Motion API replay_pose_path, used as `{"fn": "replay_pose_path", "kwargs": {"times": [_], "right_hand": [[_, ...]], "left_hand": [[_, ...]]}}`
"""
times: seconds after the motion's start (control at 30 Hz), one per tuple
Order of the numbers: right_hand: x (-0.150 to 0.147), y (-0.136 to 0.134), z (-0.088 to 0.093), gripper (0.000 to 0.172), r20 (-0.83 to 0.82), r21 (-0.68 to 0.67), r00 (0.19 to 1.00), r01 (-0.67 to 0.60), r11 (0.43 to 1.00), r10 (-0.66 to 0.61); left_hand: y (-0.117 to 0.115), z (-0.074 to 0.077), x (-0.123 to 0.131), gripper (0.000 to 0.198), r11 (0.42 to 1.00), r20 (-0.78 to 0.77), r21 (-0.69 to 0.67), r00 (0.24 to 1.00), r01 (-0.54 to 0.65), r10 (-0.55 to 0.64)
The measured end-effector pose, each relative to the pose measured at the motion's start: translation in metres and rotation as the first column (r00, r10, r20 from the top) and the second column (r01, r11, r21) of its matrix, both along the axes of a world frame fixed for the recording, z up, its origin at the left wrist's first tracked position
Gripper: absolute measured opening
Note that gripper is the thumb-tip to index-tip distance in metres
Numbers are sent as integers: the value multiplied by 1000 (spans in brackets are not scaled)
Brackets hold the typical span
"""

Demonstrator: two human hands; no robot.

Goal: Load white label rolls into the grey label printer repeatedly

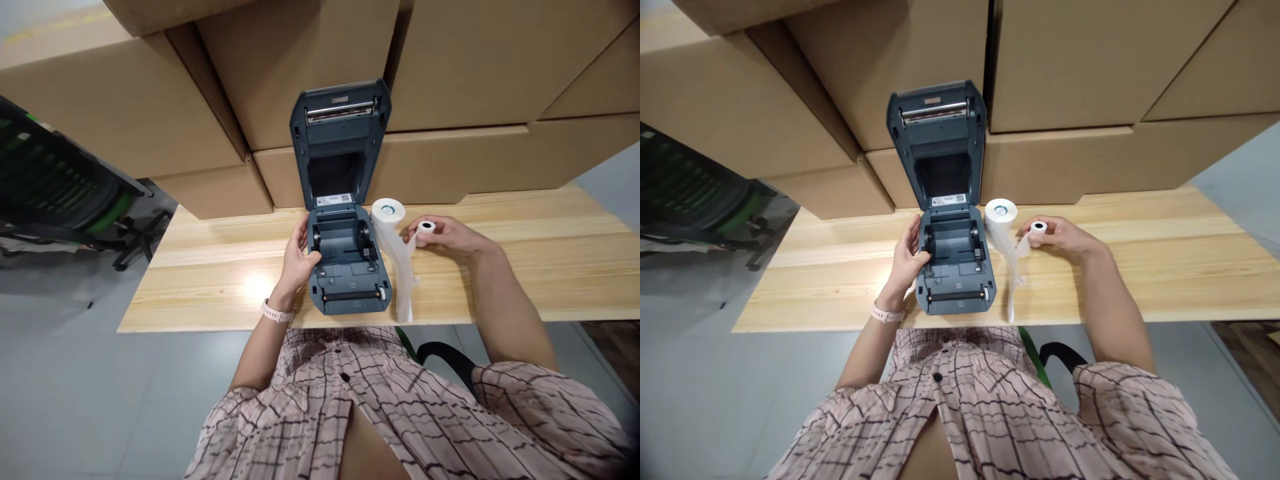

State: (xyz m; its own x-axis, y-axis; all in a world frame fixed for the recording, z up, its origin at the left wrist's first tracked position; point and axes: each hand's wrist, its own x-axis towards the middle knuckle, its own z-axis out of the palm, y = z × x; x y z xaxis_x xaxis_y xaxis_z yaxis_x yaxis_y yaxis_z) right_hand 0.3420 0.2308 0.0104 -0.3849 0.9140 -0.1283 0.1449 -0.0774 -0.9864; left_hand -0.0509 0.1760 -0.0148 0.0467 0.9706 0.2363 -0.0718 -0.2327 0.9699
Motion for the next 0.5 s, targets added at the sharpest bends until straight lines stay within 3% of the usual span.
{"fn": "replay_pose_path", "kwargs": {"times": [0.07, 0.17, 0.23, 0.27, 0.33, 0.37, 0.43, 0.5], "right_hand": [[3, -2, 11, 47, -99, 85, 995, 34, 996, -25], [-2, -15, 33, 62, -250, 205, 968, 74, 976, -21], [-24, -26, 53, 68, -249, 304, 957, -65, 950, 145], [-40, -31, 64, 67, -180, 364, 943, -202, 909, 281], [-79, -37, 84, 57, 160, 401, 806, -581, 708, 570], [-98, -38, 91, 51, 313, 379, 736, -676, 632, 600], [-132, -37, 96, 48, 534, 353, 665, -736, 578, 522], [-155, -36, 89, 50, 663, 379, 651, -718, 584, 371]], "left_hand": [[-3, 4, 0, 93, 1000, 0, -8, 1000, 10, -10], [-5, 8, 0, 87, 1000, -2, -10, 1000, 25, -25], [-6, 8, 0, 86, 999, -7, -19, 1000, 27, -28], [-5, 8, 0, 87, 999, -6, -25, 1000, 25, -25], [-4, 7, 0, 88, 999, -3, -35, 1000, 27, -27], [-4, 6, 0, 88, 999, -2, -36, 999, 32, -32], [-3, 5, 0, 88, 998, -3, -31, 999, 48, -48], [-3, 4, 1, 89, 998, -7, -29, 998, 61, -62]]}}
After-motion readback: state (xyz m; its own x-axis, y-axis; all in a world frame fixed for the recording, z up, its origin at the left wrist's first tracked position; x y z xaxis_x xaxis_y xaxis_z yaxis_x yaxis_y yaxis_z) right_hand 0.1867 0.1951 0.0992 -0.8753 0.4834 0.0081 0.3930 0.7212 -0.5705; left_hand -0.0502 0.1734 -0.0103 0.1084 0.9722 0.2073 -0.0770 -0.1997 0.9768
